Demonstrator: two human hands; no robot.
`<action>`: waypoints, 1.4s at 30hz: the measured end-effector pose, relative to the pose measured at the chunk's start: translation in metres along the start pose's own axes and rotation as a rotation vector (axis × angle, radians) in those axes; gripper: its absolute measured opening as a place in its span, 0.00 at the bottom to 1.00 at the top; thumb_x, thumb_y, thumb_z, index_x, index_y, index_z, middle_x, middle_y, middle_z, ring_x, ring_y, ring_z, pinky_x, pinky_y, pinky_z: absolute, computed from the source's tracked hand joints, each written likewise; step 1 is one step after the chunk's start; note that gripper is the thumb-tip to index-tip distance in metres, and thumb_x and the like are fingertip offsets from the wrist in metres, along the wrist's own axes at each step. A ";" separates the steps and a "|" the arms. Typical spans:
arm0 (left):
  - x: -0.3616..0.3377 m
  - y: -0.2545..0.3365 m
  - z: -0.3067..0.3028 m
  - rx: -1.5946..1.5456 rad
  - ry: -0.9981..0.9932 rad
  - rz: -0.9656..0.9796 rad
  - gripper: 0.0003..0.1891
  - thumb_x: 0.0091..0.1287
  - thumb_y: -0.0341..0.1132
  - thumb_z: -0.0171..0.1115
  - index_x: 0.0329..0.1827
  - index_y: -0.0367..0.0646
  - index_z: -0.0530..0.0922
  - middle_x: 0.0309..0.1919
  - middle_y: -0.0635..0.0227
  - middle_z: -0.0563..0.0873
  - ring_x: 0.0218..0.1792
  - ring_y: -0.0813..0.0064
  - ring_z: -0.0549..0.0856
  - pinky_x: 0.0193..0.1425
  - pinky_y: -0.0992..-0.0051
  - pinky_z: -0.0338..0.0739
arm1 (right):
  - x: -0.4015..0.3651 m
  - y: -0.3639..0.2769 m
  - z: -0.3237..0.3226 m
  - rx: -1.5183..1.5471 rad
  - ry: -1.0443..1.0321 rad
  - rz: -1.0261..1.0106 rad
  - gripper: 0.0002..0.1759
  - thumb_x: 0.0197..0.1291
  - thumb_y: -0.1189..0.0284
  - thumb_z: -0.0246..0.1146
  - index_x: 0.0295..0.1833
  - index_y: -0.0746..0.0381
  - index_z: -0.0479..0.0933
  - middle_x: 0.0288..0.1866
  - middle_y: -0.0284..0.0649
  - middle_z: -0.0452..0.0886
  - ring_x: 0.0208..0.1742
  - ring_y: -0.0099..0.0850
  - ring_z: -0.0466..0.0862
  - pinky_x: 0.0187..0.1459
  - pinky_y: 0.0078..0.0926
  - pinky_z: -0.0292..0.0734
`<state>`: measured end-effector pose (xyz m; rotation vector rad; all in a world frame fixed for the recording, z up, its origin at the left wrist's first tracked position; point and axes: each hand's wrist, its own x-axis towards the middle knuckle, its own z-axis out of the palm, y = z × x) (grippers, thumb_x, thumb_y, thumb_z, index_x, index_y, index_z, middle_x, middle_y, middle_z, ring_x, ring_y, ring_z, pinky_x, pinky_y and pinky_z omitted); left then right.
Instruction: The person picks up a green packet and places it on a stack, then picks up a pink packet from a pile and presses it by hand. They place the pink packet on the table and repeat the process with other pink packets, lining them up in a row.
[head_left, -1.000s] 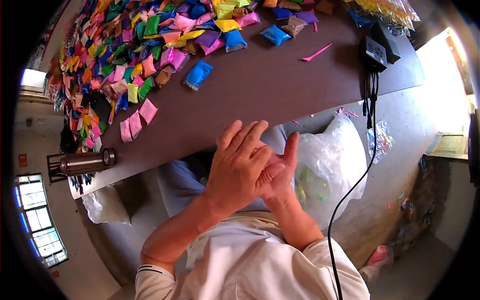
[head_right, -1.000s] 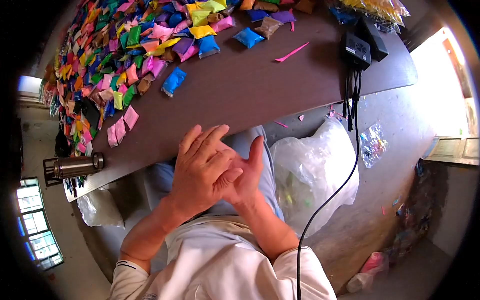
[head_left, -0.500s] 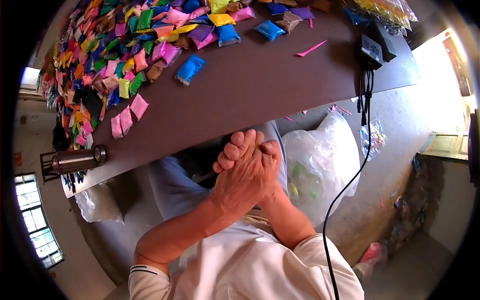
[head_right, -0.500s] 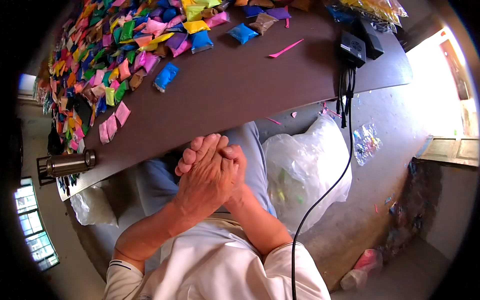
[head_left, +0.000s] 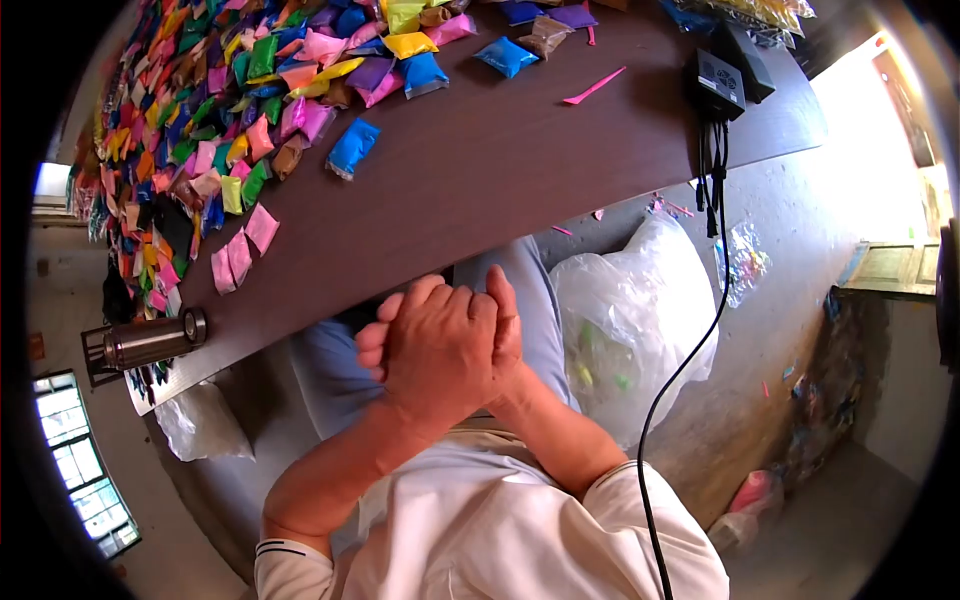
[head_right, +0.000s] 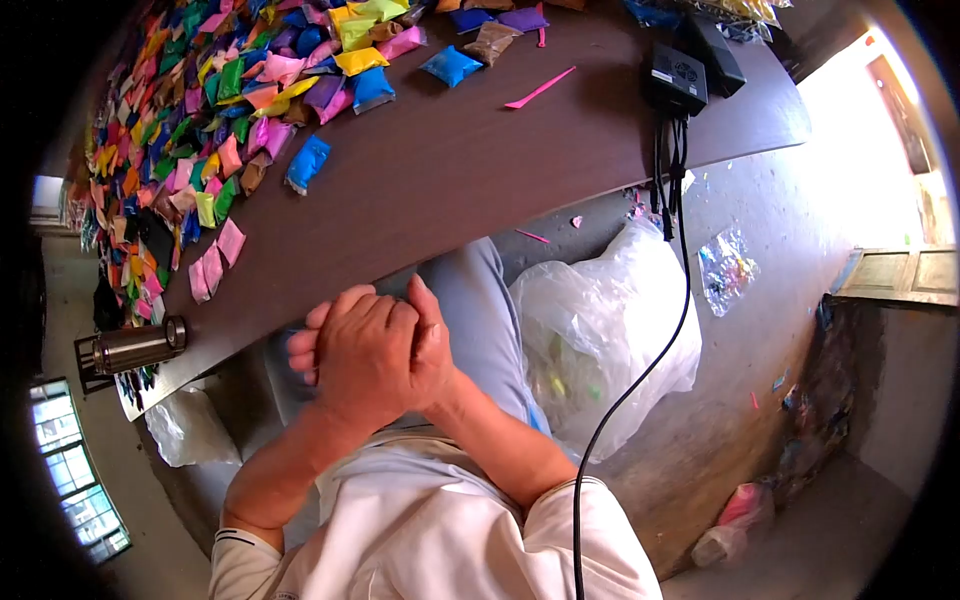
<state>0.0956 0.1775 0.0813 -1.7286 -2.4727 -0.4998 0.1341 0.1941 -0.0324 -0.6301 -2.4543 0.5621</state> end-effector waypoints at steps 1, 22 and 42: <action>0.002 0.001 -0.014 -0.080 -0.131 -0.072 0.13 0.61 0.40 0.59 0.28 0.37 0.75 0.26 0.55 0.81 0.33 0.53 0.81 0.47 0.59 0.73 | 0.001 0.006 -0.008 0.164 -0.102 -0.028 0.15 0.66 0.59 0.46 0.47 0.55 0.72 0.38 0.30 0.73 0.46 0.22 0.73 0.62 0.33 0.67; -0.009 -0.009 -0.044 0.284 -0.363 0.035 0.12 0.59 0.30 0.49 0.41 0.34 0.76 0.37 0.59 0.76 0.45 0.61 0.75 0.67 0.60 0.60 | 0.024 0.006 -0.053 2.331 -0.699 0.670 0.26 0.62 0.61 0.61 0.59 0.67 0.69 0.58 0.45 0.75 0.61 0.34 0.74 0.64 0.34 0.68; -0.005 -0.016 -0.045 -0.070 -0.379 -0.088 0.16 0.58 0.31 0.54 0.49 0.36 0.74 0.47 0.55 0.78 0.51 0.55 0.77 0.65 0.58 0.64 | 0.028 0.011 -0.051 2.382 -0.642 0.602 0.25 0.63 0.57 0.61 0.56 0.66 0.73 0.52 0.39 0.79 0.57 0.31 0.77 0.58 0.30 0.71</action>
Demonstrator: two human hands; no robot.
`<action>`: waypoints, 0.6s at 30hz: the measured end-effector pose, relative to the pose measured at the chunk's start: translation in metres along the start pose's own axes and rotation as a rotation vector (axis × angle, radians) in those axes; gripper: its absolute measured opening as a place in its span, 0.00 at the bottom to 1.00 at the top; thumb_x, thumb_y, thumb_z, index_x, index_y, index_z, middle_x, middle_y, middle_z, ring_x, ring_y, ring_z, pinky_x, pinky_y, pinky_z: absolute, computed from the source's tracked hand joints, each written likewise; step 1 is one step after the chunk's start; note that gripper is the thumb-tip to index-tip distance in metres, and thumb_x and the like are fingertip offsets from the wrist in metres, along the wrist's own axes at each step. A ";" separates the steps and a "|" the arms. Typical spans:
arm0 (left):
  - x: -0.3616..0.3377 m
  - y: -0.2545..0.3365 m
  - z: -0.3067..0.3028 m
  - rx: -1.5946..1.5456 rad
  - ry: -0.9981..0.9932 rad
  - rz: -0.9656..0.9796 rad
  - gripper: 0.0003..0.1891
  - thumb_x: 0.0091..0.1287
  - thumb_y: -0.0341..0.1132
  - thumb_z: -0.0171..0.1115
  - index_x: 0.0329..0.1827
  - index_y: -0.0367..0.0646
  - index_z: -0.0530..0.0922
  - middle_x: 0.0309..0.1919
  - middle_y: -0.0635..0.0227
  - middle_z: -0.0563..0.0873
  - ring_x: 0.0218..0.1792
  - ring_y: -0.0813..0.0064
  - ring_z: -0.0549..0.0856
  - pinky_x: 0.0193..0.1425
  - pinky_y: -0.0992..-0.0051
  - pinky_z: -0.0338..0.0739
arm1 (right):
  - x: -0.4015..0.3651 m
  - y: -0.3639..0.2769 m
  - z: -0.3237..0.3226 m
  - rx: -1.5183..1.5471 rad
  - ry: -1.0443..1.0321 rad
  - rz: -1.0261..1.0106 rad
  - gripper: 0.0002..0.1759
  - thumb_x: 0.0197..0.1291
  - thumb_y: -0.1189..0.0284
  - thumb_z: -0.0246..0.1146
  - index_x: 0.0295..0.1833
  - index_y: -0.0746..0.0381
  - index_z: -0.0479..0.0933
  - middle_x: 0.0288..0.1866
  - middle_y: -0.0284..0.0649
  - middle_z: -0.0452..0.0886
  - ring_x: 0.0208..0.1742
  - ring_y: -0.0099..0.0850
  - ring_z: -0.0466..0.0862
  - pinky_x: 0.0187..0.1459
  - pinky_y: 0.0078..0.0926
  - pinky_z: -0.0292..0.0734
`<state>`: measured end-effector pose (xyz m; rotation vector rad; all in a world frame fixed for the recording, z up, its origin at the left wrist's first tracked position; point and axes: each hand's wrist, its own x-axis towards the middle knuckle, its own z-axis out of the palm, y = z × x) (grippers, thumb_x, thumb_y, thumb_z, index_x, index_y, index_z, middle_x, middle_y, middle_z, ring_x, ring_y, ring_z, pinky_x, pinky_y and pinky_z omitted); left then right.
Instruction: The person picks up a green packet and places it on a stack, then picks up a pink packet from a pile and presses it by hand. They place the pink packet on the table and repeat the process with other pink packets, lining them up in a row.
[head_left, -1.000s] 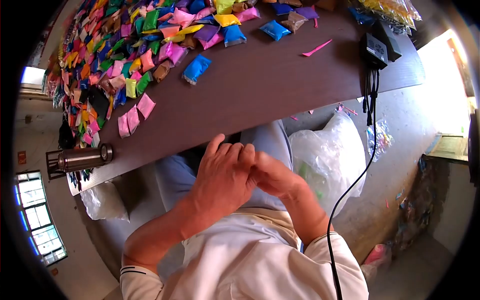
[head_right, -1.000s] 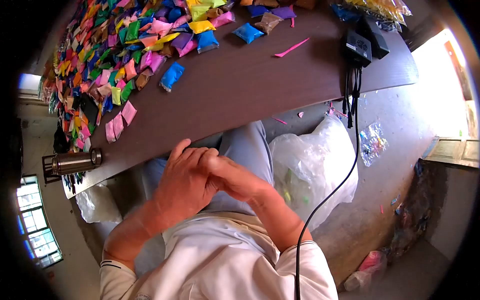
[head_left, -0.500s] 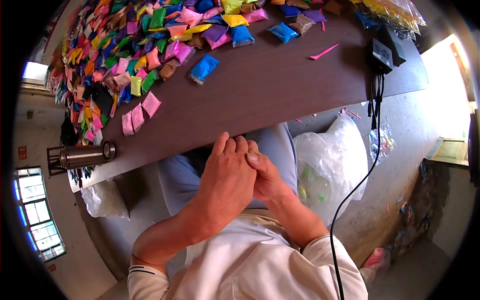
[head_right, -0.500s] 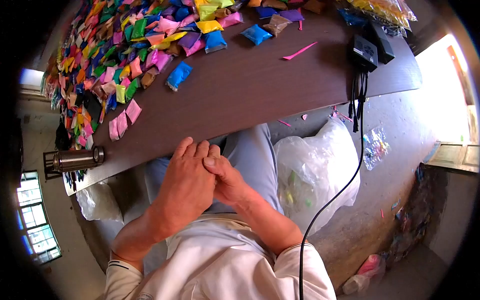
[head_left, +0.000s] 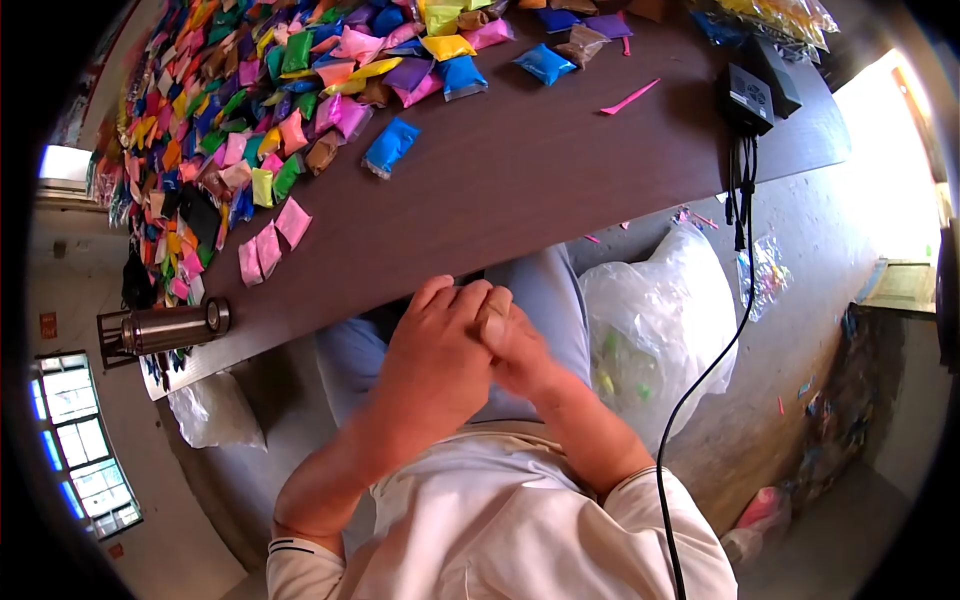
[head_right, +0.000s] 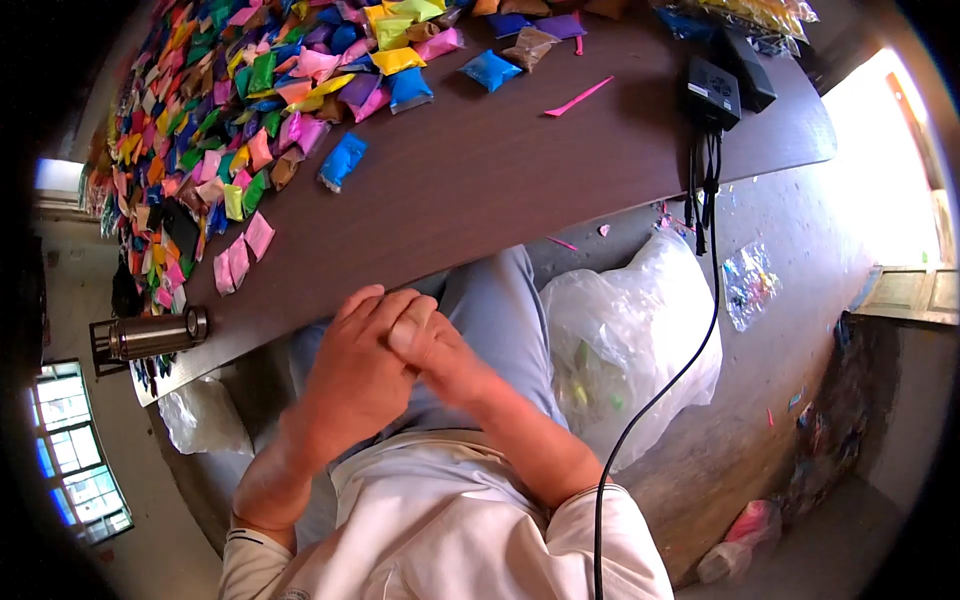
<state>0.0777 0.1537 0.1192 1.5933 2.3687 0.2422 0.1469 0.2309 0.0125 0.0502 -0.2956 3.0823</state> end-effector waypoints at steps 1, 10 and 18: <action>-0.002 -0.005 0.001 -0.125 0.057 0.059 0.19 0.58 0.31 0.56 0.53 0.37 0.74 0.51 0.55 0.79 0.54 0.53 0.77 0.66 0.58 0.64 | -0.003 -0.013 0.002 -0.421 -0.060 0.018 0.25 0.60 0.55 0.63 0.51 0.67 0.76 0.46 0.39 0.80 0.54 0.31 0.78 0.54 0.29 0.72; -0.044 -0.028 -0.007 -0.289 0.047 -0.089 0.35 0.44 0.23 0.67 0.61 0.43 0.69 0.55 0.57 0.79 0.57 0.55 0.77 0.67 0.60 0.67 | -0.006 -0.017 0.064 -1.912 -0.417 -0.365 0.20 0.40 0.65 0.71 0.39 0.64 0.81 0.43 0.43 0.79 0.52 0.42 0.75 0.58 0.39 0.67; -0.071 -0.044 0.000 -0.340 -0.075 -0.149 0.37 0.42 0.27 0.69 0.61 0.36 0.70 0.54 0.54 0.79 0.59 0.53 0.76 0.67 0.62 0.67 | 0.002 0.014 0.054 -2.154 -0.569 -0.443 0.04 0.40 0.72 0.61 0.22 0.62 0.78 0.27 0.41 0.79 0.41 0.39 0.79 0.52 0.35 0.71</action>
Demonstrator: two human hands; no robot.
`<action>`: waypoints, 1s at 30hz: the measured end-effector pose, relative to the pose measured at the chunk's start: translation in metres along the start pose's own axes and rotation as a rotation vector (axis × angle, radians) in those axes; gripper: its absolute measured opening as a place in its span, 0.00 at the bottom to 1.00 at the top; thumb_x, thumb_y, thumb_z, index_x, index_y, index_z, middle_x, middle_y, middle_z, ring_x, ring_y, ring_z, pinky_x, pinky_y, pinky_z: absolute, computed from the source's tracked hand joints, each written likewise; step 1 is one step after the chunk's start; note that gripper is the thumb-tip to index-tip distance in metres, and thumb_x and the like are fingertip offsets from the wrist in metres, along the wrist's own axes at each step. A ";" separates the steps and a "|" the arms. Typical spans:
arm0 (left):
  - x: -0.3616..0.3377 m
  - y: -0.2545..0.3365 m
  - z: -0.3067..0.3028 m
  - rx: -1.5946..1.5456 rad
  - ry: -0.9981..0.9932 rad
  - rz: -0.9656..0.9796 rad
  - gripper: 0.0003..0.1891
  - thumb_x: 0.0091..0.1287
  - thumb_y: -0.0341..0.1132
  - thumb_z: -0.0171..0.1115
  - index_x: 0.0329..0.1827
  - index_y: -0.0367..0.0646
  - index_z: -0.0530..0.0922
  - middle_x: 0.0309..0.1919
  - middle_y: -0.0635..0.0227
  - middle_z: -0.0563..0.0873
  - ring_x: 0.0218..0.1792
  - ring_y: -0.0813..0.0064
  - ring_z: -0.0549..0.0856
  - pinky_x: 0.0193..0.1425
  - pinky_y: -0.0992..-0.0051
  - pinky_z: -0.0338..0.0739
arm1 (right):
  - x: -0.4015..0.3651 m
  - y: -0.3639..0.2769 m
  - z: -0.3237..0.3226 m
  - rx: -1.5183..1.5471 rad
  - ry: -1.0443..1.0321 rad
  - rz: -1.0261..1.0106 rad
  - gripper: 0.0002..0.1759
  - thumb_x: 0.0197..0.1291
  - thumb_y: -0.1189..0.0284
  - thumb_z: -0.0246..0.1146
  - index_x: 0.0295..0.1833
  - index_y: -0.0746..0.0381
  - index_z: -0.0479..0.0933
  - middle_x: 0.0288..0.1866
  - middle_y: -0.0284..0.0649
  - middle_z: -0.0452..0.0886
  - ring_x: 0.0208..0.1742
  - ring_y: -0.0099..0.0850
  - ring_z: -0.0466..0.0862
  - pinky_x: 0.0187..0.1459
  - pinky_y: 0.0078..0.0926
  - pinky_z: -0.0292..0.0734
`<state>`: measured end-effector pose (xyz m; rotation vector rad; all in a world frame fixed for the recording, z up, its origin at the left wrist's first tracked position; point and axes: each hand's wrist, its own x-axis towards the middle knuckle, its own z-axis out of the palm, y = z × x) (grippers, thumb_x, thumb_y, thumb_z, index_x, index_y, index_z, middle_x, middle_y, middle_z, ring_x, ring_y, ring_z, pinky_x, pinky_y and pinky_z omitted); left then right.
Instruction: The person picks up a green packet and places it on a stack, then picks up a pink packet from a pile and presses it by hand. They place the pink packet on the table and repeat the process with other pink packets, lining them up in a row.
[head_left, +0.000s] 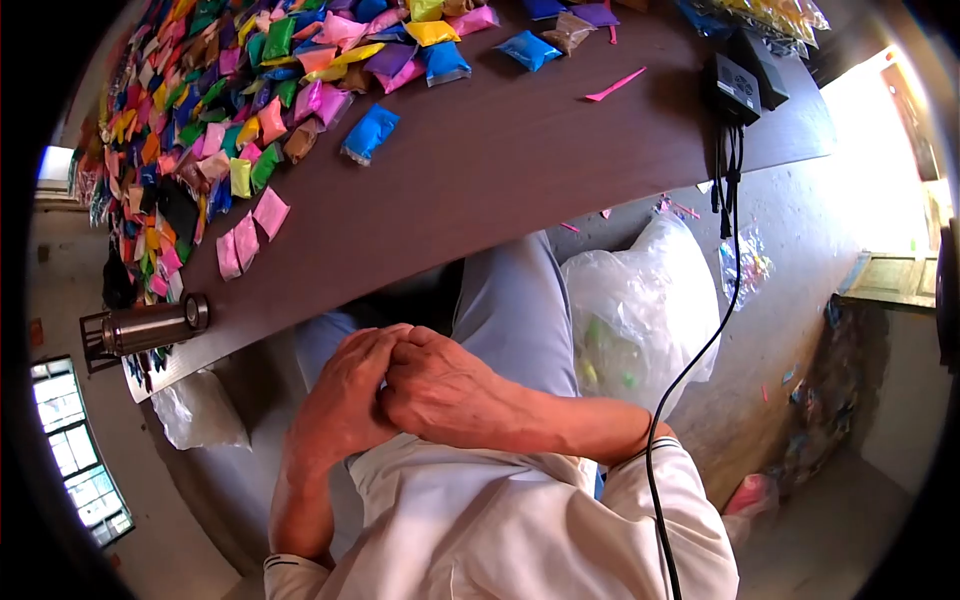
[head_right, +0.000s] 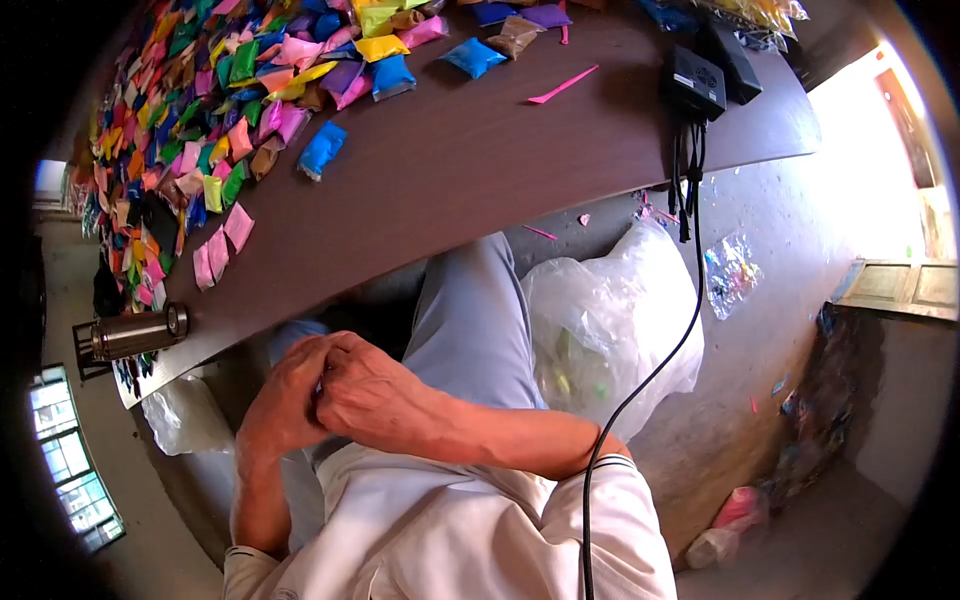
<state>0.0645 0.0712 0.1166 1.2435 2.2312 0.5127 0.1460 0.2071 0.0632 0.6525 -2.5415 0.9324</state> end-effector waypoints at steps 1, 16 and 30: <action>-0.002 0.000 0.000 0.014 -0.021 0.013 0.35 0.43 0.27 0.67 0.60 0.33 0.70 0.54 0.53 0.79 0.59 0.55 0.77 0.69 0.62 0.66 | 0.001 -0.001 -0.002 -0.003 -0.057 0.012 0.04 0.39 0.73 0.61 0.22 0.62 0.78 0.25 0.41 0.79 0.38 0.38 0.79 0.48 0.35 0.72; -0.005 -0.006 -0.016 -0.312 -0.112 -0.018 0.42 0.44 0.34 0.72 0.66 0.34 0.66 0.56 0.52 0.78 0.60 0.56 0.77 0.63 0.66 0.72 | 0.006 -0.007 -0.009 0.044 0.058 0.065 0.05 0.42 0.72 0.61 0.27 0.61 0.77 0.32 0.39 0.79 0.44 0.35 0.78 0.46 0.31 0.71; 0.000 0.001 0.032 -1.346 0.094 -0.369 0.20 0.76 0.43 0.44 0.46 0.34 0.77 0.37 0.68 0.82 0.43 0.80 0.79 0.50 0.79 0.73 | 0.011 -0.014 -0.011 -0.090 0.010 -0.056 0.05 0.32 0.71 0.61 0.16 0.61 0.74 0.16 0.39 0.73 0.27 0.34 0.76 0.32 0.31 0.69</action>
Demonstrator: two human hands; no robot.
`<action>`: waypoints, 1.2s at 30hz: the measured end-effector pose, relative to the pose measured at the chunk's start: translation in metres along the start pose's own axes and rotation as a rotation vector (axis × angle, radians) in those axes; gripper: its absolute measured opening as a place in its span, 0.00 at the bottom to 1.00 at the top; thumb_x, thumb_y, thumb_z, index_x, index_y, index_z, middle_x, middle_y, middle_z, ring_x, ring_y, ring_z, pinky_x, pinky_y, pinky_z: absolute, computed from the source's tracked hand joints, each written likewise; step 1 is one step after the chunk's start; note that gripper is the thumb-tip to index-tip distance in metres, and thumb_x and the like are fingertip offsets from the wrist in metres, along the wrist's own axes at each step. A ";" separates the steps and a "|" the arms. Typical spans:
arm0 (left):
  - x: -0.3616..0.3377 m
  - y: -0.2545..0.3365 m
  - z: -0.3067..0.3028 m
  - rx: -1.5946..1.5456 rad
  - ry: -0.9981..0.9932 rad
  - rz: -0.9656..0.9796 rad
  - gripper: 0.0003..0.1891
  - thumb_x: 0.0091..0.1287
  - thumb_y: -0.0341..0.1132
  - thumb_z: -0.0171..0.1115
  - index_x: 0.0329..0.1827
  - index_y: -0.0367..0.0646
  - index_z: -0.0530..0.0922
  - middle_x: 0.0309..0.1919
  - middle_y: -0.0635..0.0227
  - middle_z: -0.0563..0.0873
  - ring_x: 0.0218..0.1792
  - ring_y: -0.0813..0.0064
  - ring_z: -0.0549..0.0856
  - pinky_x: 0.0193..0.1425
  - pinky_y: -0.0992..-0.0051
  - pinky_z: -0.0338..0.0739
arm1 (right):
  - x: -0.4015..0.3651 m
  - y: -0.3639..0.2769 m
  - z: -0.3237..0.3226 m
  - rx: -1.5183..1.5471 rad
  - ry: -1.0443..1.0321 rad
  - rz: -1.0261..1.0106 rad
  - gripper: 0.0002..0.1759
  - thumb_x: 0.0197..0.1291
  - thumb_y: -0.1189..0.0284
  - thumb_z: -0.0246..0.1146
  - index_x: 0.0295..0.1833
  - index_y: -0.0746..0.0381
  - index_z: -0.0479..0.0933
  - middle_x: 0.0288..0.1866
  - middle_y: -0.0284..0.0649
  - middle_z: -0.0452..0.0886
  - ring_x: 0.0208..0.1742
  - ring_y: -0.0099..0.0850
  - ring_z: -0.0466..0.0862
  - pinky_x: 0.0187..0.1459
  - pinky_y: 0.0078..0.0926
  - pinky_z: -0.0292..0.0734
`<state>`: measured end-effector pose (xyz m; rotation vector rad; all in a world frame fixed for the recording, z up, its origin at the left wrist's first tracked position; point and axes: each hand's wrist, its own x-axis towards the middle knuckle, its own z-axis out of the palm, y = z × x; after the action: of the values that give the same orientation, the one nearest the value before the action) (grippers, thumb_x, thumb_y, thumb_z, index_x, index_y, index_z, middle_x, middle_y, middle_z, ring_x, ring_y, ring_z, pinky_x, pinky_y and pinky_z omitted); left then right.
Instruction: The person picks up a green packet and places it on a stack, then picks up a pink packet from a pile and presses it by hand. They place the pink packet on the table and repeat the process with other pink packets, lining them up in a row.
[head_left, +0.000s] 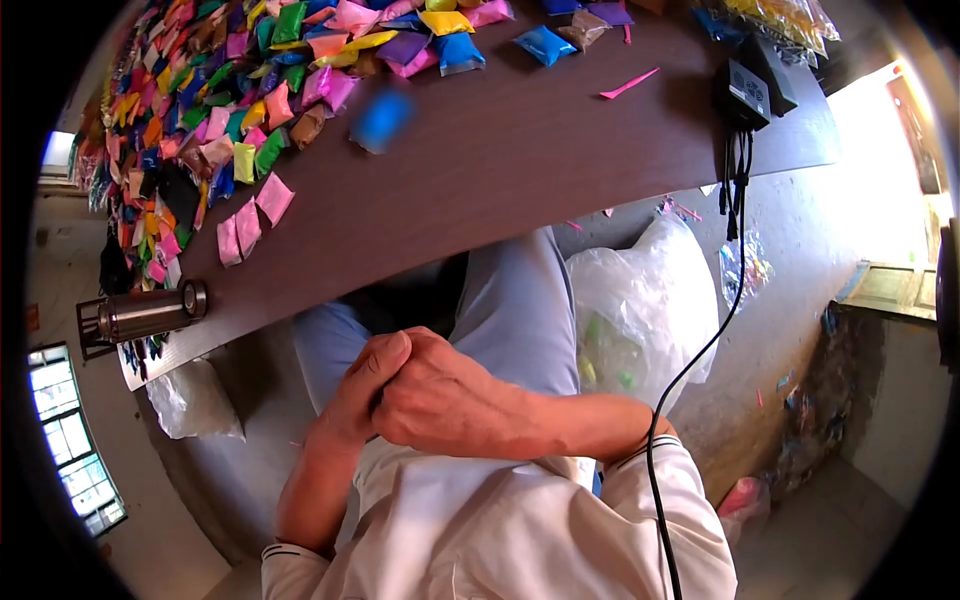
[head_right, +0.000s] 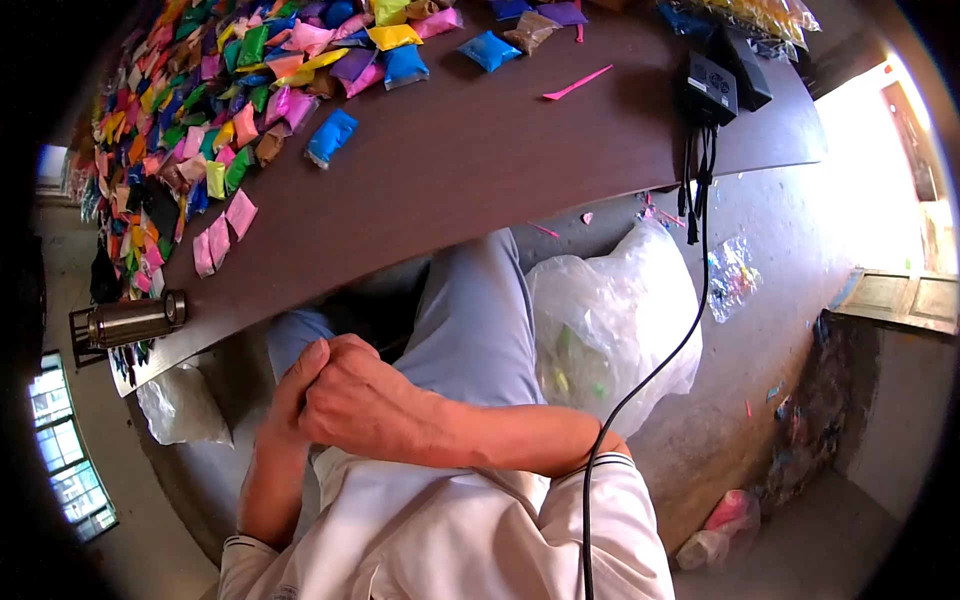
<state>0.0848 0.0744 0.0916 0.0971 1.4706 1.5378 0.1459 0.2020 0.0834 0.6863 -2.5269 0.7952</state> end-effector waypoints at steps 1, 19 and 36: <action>0.003 -0.004 -0.002 -0.059 -0.007 -0.029 0.20 0.77 0.43 0.43 0.45 0.34 0.77 0.37 0.69 0.82 0.42 0.81 0.78 0.50 0.79 0.73 | -0.001 0.000 -0.002 -0.001 -0.069 0.008 0.06 0.32 0.70 0.61 0.16 0.61 0.75 0.16 0.39 0.73 0.25 0.34 0.76 0.31 0.31 0.69; 0.009 -0.001 -0.004 -0.021 0.005 -0.025 0.19 0.76 0.41 0.44 0.40 0.36 0.80 0.29 0.72 0.81 0.33 0.84 0.76 0.40 0.80 0.71 | -0.005 0.007 -0.001 -0.002 -0.019 -0.013 0.06 0.31 0.70 0.61 0.16 0.61 0.74 0.16 0.40 0.74 0.24 0.35 0.78 0.31 0.31 0.71; 0.054 0.031 -0.067 0.186 0.329 0.306 0.19 0.75 0.46 0.48 0.44 0.39 0.80 0.34 0.67 0.84 0.34 0.78 0.82 0.41 0.79 0.75 | 0.042 0.105 0.006 0.023 0.528 0.624 0.10 0.51 0.72 0.66 0.39 0.63 0.77 0.36 0.44 0.79 0.39 0.45 0.77 0.40 0.39 0.72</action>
<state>-0.0033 0.0678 0.0695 0.1937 1.9303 1.7151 0.0520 0.2596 0.0563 -0.3137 -2.2253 1.0351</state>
